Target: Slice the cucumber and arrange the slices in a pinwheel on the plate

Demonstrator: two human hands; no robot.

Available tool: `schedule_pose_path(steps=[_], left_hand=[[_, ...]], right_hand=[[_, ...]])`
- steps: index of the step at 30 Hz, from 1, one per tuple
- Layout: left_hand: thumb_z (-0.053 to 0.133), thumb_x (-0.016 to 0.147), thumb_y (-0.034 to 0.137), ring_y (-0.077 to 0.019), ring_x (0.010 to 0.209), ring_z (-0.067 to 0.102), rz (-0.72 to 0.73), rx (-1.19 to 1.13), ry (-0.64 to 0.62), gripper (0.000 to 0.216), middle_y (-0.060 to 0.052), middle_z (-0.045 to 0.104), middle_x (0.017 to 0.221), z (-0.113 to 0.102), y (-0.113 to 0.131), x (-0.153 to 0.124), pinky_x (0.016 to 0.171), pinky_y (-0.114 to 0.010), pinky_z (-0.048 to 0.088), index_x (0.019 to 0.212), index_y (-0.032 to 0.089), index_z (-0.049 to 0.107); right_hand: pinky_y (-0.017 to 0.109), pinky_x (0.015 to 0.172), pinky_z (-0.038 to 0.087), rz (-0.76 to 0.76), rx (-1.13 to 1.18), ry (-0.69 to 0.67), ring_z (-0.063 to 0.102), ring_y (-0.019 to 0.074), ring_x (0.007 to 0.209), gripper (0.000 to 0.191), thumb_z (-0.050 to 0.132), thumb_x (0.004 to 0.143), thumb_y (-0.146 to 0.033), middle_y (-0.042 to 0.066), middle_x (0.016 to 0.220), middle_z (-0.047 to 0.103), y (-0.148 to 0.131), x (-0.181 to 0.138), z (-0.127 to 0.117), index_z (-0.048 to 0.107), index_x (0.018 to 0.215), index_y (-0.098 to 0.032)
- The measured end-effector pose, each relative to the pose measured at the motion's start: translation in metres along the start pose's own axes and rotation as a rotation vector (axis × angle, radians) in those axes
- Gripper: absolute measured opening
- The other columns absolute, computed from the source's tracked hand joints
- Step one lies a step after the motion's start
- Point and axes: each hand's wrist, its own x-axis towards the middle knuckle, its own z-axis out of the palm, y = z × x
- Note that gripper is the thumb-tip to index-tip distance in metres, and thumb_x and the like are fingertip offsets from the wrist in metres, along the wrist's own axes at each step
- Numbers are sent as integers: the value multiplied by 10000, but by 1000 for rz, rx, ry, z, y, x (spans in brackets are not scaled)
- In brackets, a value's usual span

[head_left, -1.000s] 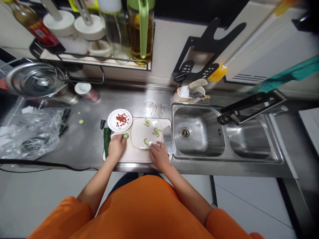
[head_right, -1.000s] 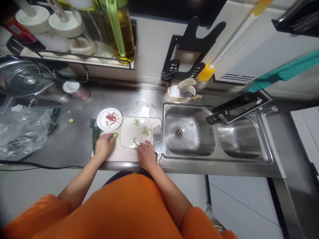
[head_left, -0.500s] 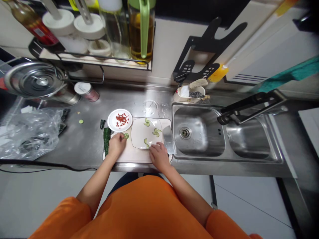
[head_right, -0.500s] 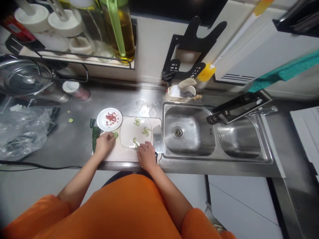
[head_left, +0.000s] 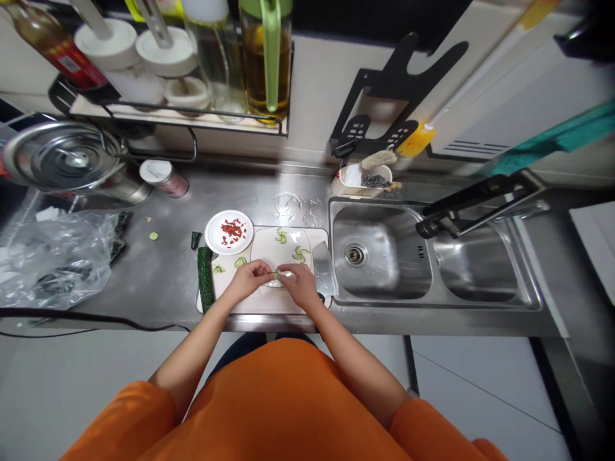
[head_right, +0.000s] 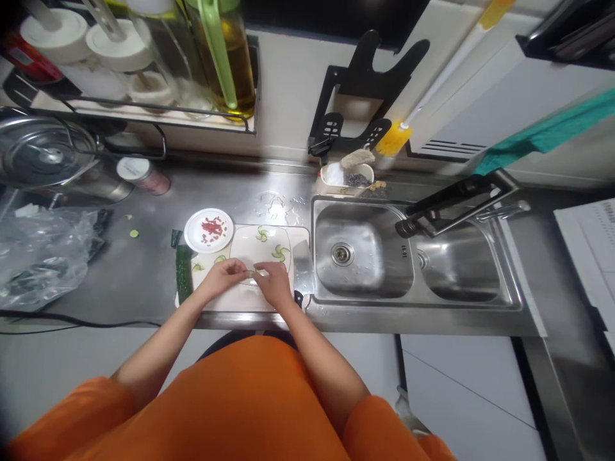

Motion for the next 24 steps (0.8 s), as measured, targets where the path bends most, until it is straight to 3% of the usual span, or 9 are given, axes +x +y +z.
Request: schedule_pose_path(steps=[5, 9, 12, 15, 19, 24], left_hand=[[770, 592, 438, -113, 679, 562, -78, -249, -60, 377, -5, 628, 741, 11, -2, 3, 664, -240, 448, 794, 160, 616], [706, 711, 452, -132, 764, 623, -293, -615, -169, 402, -66, 664, 856, 15, -13, 3, 641, -217, 461, 958, 148, 615], [606, 803, 488, -116, 666, 613, -468, -725, -276, 385, -83, 662, 794, 20, -16, 3, 533, -190, 436, 933, 127, 614], [606, 825, 402, -75, 567, 564, -542, -772, -326, 281, -43, 633, 710, 24, -15, 5, 486, -162, 412, 897, 131, 610], [660, 783, 251, -43, 575, 551, -450, -794, -275, 187, -14, 624, 738, 22, -14, 6, 533, -143, 440, 927, 141, 616], [754, 651, 206, -65, 611, 578, -367, -754, -70, 335, -17, 638, 742, 13, -17, 8, 573, -174, 468, 955, 145, 627]], right_hand=[[296, 801, 422, 75, 80, -35, 579, 169, 837, 159, 577, 813, -311, 18, 796, 685, -4, 3, -11, 702, 806, -213], [278, 783, 423, 67, 212, -45, 578, 154, 802, 160, 605, 784, -333, 9, 784, 678, -6, 3, -21, 693, 779, -200], [276, 789, 413, 25, 245, -73, 578, 150, 803, 147, 624, 771, -325, 6, 768, 677, -13, 3, -29, 689, 748, -195], [279, 797, 409, -15, 256, -135, 583, 154, 804, 158, 639, 766, -343, 4, 748, 681, -17, 5, -35, 694, 724, -201], [294, 819, 405, -1, 220, -159, 592, 161, 817, 167, 616, 784, -336, 10, 773, 690, -15, 10, -37, 696, 726, -202], [255, 731, 414, 55, 223, -183, 583, 142, 757, 188, 570, 791, -322, 10, 752, 679, -3, 18, -32, 677, 728, -180]])
